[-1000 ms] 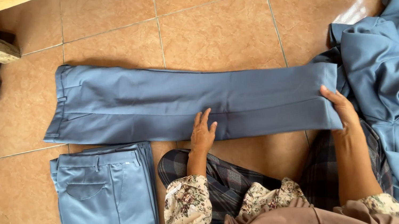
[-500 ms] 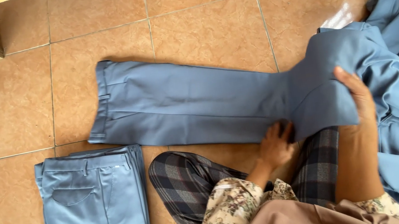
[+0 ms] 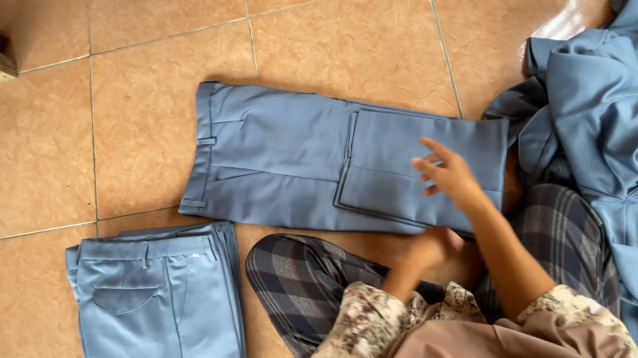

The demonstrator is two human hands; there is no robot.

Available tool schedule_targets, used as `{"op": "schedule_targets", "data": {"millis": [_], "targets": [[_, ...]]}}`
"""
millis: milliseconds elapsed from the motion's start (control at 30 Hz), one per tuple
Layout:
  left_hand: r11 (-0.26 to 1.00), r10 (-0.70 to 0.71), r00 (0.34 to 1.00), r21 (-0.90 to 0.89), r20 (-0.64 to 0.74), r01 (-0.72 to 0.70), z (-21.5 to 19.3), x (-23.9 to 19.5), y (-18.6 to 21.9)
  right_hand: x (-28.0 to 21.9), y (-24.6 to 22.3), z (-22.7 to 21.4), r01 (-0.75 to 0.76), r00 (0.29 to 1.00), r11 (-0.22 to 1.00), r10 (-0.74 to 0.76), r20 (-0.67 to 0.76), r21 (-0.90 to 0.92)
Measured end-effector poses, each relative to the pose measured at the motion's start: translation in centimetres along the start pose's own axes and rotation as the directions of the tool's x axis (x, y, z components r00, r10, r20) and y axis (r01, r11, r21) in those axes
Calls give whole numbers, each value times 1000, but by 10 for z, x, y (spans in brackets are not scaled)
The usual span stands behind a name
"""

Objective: The person sits on the floor and folds a pair of blue trousers by hand. They smooth the fabric, fold the legs together, and then fold the garment into a compact rectangle before placing it aside.

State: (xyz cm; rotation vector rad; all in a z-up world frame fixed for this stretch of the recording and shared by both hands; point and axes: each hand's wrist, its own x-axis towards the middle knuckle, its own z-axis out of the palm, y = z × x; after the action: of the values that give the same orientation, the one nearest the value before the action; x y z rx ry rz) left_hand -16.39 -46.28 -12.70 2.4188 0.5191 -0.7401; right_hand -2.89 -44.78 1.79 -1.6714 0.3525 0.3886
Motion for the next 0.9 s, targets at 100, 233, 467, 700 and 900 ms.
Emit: {"op": "schedule_targets", "data": {"millis": [100, 233, 467, 700, 900], "targets": [[919, 383, 895, -4, -228, -394, -112, 80, -88, 28, 51, -80, 82, 955, 877, -205, -214, -473], [992, 125, 896, 71, -427, -105, -166, 117, -118, 28, 91, -130, -40, 919, 743, -235, -317, -668], [983, 115, 891, -81, -439, -166, -203, 76, -108, 16, 91, -113, -197, 950, 773, -1, -312, -603], [990, 47, 937, -106, -346, -89, -183, 76, -146, 44, 141, -126, -300, 928, 771, 100, -358, -562], [986, 121, 910, -59, -397, -157, -181, 70, -142, 10, 103, -124, -86, 959, 902, 190, -209, 423]]}}
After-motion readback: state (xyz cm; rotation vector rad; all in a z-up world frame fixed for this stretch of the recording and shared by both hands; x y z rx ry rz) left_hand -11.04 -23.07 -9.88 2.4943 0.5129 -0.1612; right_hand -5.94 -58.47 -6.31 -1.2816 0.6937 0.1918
